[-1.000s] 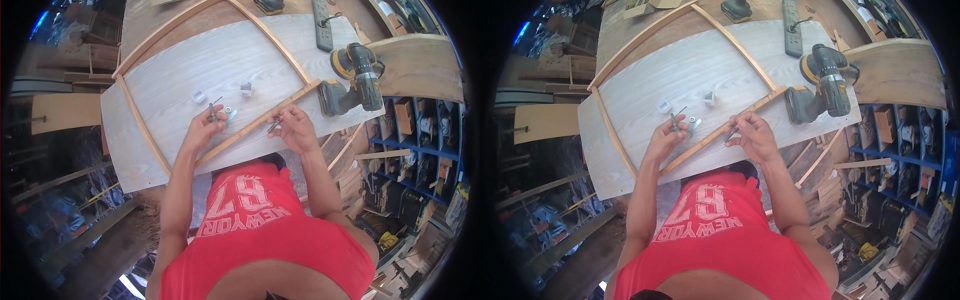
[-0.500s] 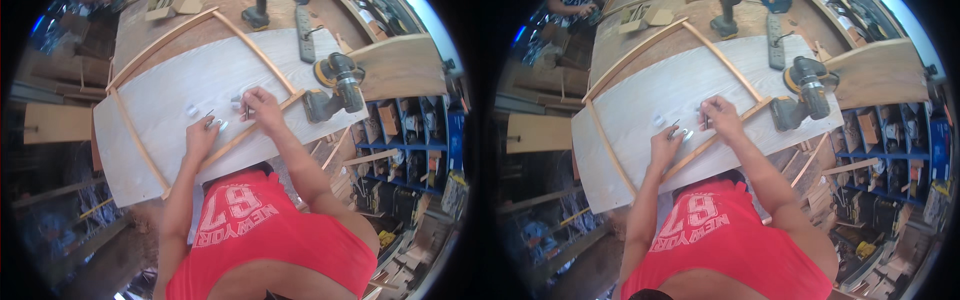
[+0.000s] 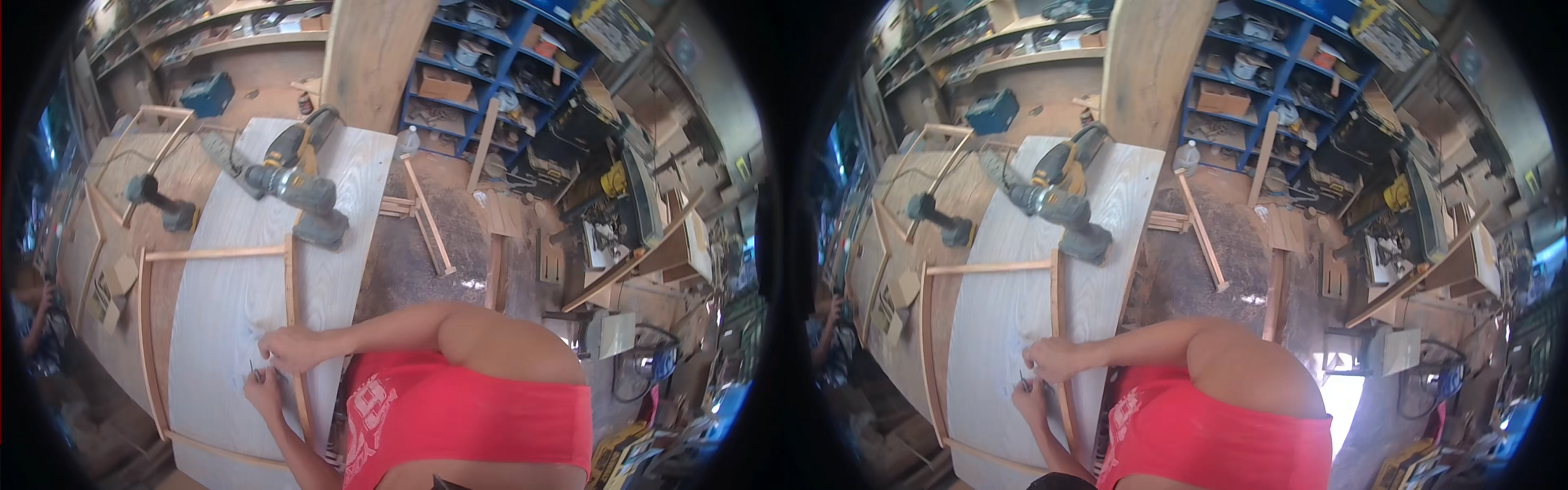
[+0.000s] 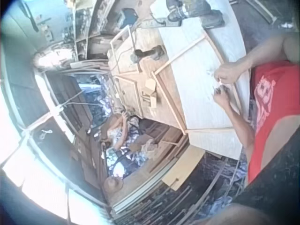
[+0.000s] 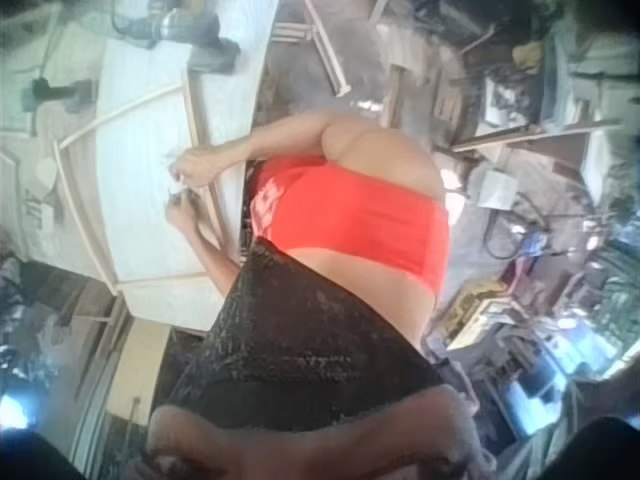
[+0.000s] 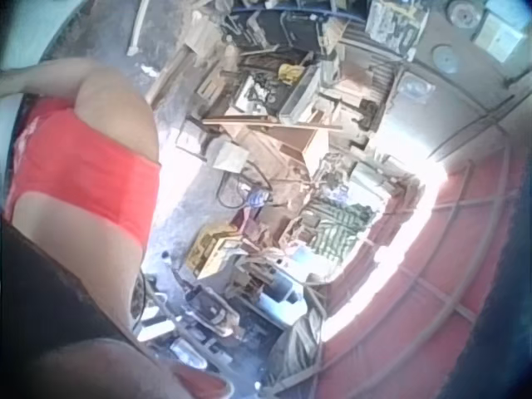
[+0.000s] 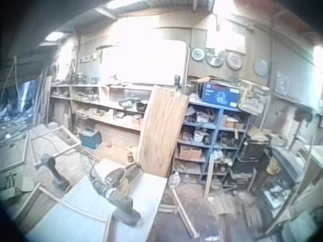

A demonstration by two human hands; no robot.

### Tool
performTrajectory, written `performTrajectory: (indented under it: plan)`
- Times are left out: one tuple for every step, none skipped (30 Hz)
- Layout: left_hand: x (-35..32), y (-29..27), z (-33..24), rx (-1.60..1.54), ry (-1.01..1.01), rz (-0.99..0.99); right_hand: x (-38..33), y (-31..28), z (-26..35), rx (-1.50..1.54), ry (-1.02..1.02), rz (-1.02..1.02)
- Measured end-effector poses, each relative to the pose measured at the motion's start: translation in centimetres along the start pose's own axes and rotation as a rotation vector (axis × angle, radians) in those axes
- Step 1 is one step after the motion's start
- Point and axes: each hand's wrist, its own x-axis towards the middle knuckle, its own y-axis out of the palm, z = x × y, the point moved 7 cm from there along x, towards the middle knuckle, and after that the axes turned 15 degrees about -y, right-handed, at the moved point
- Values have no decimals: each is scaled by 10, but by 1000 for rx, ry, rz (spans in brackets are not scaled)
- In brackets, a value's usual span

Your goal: The person is seen assembling a small metal bolt and washer hardware kit.

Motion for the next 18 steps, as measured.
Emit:
performTrajectory:
  plan:
    - [-3, -5, 7, -223, -85, 41, 2, 0, 10, -89, -64, 24]
    - [-4, -2, 14, -456, -215, 110, 4, -2, 17, -183, -121, 46]
    - [-9, -6, 8, -440, -163, 108, 3, -6, 21, -188, -112, 33]
    - [-21, -8, 14, -632, -269, 207, 2, -7, 30, -188, -171, 49]
    - [-35, -7, 16, -845, -351, 313, 1, -6, 37, -184, -231, 71]
    - [-47, -4, 16, -818, -383, 304, 0, -8, 38, -183, -228, 67]
    - [-60, 3, 11, -936, -398, 370, -2, -6, 41, -121, -261, 135]
    - [-67, 7, 2, -1079, -366, 452, -4, -3, 43, -60, -297, 205]
    - [-72, 8, 0, -1112, -403, 483, -5, -5, 43, -63, -300, 207]
    - [-76, 10, -4, -1112, -408, 484, -8, -4, 44, -26, -329, 236]
    - [-82, 13, -9, -1107, -376, 500, -11, -1, 46, 12, -348, 274]
    - [-86, 14, -16, -1109, -335, 519, -12, 0, 48, 15, -359, 268]
    - [-90, 11, -17, -1105, -349, 502, -13, 3, 49, 43, -350, 281]
    - [-94, 8, -21, -1138, -340, 550, -13, 6, 50, 71, -343, 299]
    - [-98, 6, -25, -1179, -330, 589, -15, 8, 52, 81, -359, 319]
    - [-98, 0, -25, -1203, -333, 551, -13, 7, 52, 104, -359, 271]
    - [-98, -6, -25, -1174, -337, 513, -11, 6, 53, 137, -349, 234]
    - [-101, -12, -24, -1145, -351, 476, -9, 8, 57, 149, -380, 260]
